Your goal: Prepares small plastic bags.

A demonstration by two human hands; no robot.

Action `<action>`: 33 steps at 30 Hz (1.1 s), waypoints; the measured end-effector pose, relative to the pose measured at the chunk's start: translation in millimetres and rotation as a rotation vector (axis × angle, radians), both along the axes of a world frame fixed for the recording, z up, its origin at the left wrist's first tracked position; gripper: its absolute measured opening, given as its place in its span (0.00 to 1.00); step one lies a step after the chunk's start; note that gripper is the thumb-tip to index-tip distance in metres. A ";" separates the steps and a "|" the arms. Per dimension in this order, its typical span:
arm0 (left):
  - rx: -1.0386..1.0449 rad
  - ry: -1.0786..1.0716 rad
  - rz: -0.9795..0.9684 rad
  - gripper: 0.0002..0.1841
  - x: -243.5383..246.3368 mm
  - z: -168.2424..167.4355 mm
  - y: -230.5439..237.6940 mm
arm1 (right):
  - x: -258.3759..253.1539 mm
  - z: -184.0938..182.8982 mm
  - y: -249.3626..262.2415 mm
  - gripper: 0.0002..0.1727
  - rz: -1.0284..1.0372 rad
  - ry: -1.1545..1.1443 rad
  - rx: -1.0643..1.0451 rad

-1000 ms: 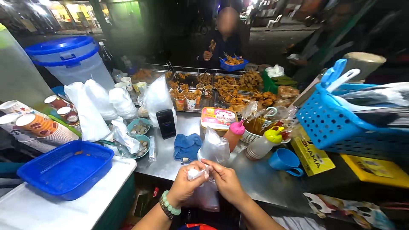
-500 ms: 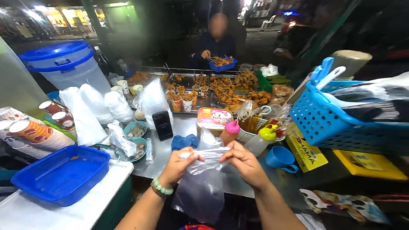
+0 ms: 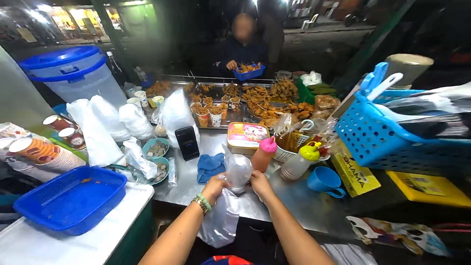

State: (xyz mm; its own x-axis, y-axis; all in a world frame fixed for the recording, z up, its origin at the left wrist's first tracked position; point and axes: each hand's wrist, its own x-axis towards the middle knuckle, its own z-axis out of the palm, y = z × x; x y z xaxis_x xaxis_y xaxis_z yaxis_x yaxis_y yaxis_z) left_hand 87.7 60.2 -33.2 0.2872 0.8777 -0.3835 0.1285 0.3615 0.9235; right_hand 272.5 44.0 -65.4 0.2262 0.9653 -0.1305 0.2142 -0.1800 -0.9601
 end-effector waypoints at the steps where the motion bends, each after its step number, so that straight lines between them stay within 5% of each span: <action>1: 0.027 0.004 0.031 0.22 -6.6 -1.0 -0.5 | 2.9 6.1 -6.8 0.16 -0.006 -0.086 0.017; 4: 0.121 0.066 0.099 0.17 -39.8 -2.7 -7.2 | 6.1 29.9 -38.2 0.15 0.037 -0.360 0.107; 10: 0.238 0.113 0.213 0.15 -99.6 5.4 -45.0 | -62.3 33.8 -53.0 0.17 0.670 -0.393 0.077; 17: 0.589 0.354 0.078 0.20 -133.8 31.9 -84.8 | -128.7 -17.9 28.2 0.30 0.398 -0.730 -0.019; 24: 0.684 0.250 0.226 0.21 -144.4 35.3 -88.0 | -132.9 -29.7 39.3 0.18 0.374 -0.921 -0.026; 29: 0.722 0.222 0.157 0.21 -124.1 32.2 -86.7 | -110.0 -27.2 27.7 0.23 0.468 -0.789 0.082; 33: 0.774 0.377 -0.086 0.21 -118.9 28.8 -89.6 | -84.0 3.5 -9.1 0.22 0.505 -0.335 0.387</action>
State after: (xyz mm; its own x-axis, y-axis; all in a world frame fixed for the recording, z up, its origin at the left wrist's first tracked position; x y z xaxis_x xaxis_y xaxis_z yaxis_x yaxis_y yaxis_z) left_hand -31.2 -29.4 -4.4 0.3384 0.9125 0.2298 0.4738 -0.3762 0.7962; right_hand 188.5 34.9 -61.9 -0.2925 0.9254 0.2408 0.4756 0.3593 -0.8029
